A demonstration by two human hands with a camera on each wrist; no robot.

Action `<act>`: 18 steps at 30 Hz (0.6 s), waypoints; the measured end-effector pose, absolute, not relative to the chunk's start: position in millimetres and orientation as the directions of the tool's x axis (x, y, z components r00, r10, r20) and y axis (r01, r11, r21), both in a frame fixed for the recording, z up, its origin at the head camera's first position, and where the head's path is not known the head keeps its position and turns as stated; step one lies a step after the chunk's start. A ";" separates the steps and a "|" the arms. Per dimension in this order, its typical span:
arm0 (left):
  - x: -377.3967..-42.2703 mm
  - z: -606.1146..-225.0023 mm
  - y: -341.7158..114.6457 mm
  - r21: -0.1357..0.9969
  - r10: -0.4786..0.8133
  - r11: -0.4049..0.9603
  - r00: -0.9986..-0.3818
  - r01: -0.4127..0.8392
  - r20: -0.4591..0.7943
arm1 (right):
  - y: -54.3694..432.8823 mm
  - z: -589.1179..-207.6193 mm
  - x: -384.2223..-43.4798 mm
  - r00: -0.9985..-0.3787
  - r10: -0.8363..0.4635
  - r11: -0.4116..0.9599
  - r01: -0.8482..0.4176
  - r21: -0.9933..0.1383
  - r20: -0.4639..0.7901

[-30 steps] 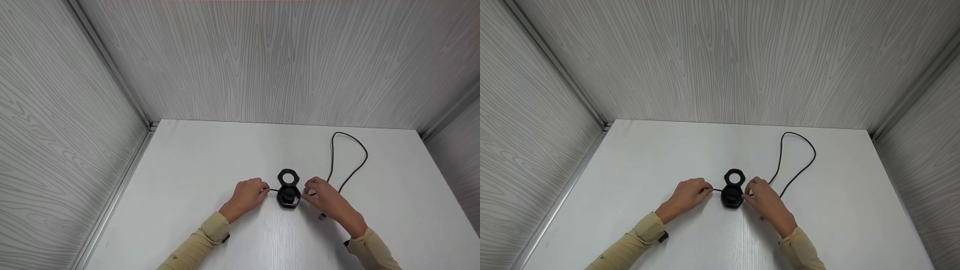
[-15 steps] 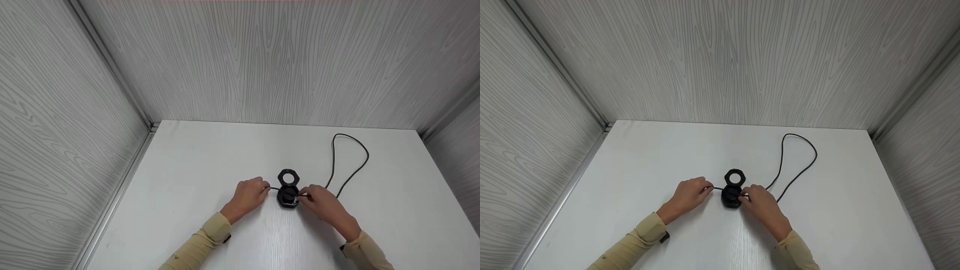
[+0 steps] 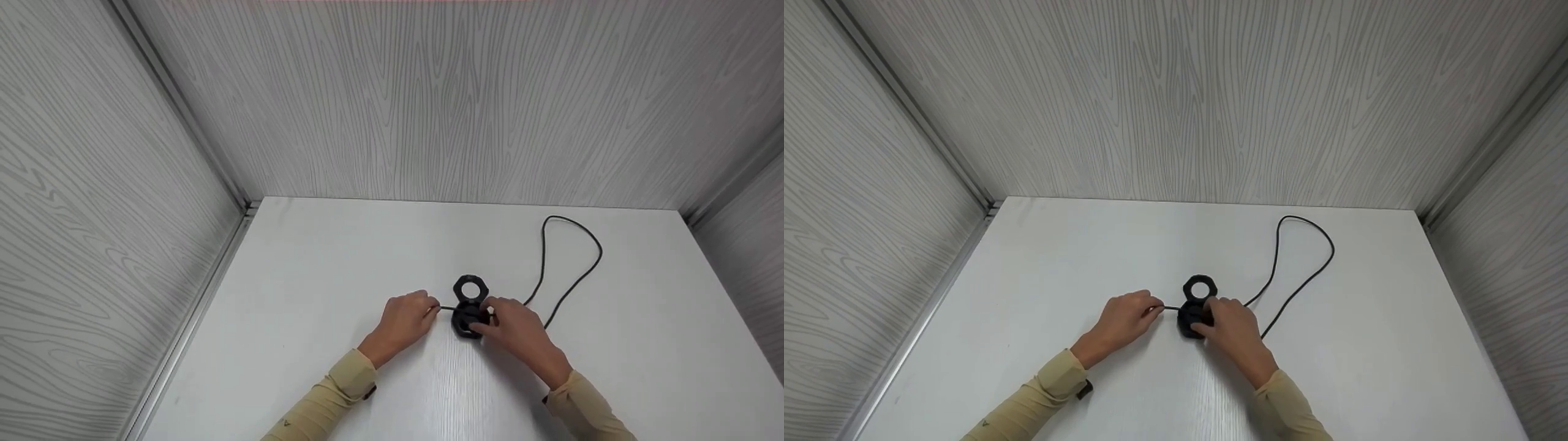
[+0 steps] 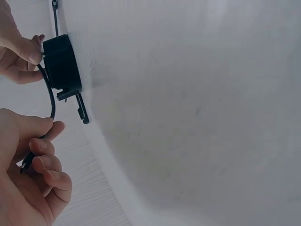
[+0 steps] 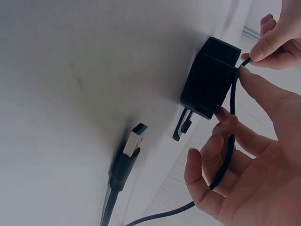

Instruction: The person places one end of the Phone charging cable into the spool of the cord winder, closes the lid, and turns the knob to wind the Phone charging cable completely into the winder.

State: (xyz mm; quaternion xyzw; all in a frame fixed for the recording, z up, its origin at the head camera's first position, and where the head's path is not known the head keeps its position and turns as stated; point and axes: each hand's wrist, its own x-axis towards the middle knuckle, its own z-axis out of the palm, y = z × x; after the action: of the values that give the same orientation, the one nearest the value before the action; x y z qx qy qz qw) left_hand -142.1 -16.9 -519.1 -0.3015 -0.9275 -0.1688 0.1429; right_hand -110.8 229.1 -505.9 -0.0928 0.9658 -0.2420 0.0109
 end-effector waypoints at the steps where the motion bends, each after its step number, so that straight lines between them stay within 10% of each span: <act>1: -142.1 -518.8 -17.0 0.229 0.512 0.762 -0.779 0.606 0.362 | 227.8 -506.1 -110.7 -0.982 -0.185 0.869 -0.178 -0.461 0.031; 18: -142.2 -522.3 -21.6 0.275 0.517 0.756 -0.800 0.594 0.306 | 228.7 -510.0 -112.9 -0.968 -0.245 0.860 -0.241 -0.450 0.052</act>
State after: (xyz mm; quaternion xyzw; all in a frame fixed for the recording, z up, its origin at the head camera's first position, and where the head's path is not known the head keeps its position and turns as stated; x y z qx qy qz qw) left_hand -142.2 -21.6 -522.3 -0.2983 -0.9310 -0.1819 0.1061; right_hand -112.9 228.7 -510.0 -0.1260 0.9643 -0.2329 0.0037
